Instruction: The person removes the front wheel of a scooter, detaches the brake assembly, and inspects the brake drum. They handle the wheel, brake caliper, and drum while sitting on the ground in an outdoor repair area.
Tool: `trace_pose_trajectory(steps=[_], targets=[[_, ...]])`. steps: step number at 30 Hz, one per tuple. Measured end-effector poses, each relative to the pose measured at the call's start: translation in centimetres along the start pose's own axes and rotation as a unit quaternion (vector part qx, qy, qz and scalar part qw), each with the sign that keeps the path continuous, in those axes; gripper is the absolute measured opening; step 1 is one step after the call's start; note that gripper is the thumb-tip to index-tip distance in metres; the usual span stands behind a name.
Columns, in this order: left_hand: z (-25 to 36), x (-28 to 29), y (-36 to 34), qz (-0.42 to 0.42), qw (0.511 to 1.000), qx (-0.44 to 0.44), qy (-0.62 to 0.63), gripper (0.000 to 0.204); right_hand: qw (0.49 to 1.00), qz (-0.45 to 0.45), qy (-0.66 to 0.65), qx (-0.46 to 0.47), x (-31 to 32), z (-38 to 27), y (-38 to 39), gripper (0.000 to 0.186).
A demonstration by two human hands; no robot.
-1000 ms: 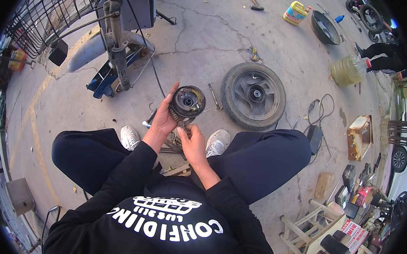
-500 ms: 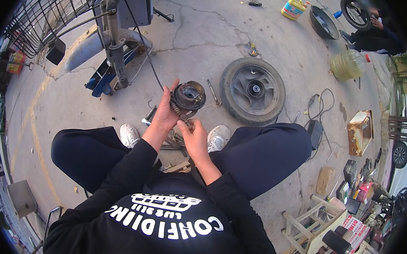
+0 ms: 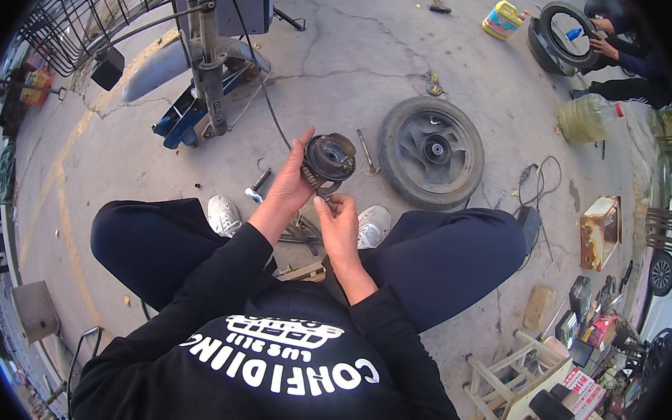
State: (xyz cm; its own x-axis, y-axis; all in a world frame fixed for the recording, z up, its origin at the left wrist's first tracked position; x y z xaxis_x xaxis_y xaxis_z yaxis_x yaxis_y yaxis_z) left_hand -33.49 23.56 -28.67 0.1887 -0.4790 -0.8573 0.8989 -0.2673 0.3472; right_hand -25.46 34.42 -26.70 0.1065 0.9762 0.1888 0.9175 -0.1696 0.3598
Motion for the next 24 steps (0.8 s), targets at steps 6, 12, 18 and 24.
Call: trace_pose_trajectory(steps=[6,12,18,24], targets=[[0.0,-0.2,0.0,0.004,1.000,-0.009,-0.010,0.077,0.986,-0.089,-0.089,-0.112,0.2,0.8,-0.4,0.029],[0.0,-0.2,-0.1,0.017,1.000,-0.007,-0.003,0.078,0.996,0.043,0.045,0.059,0.0,-0.7,0.0,0.037],[0.0,-0.1,-0.1,0.019,1.000,-0.007,0.012,0.078,0.996,-0.047,-0.044,-0.067,0.0,-0.3,-0.3,0.034],[0.0,0.0,0.1,0.014,1.000,-0.008,0.025,0.078,0.988,0.011,0.137,0.063,0.4,-3.0,0.7,0.032]])
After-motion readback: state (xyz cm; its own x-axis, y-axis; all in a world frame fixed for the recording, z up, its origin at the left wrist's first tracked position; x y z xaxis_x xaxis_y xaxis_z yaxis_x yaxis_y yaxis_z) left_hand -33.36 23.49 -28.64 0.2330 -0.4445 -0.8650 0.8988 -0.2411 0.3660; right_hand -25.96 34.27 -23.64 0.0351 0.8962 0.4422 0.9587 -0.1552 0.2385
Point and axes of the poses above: each hand's wrist, its own y-axis away from the middle knuckle, its own x-axis out of the back of the hand, z = x × y, the point moved 4 cm from there along -y, towards the middle knuckle, and after that the axes turned 9 degrees about y, right-handed, at the moved point
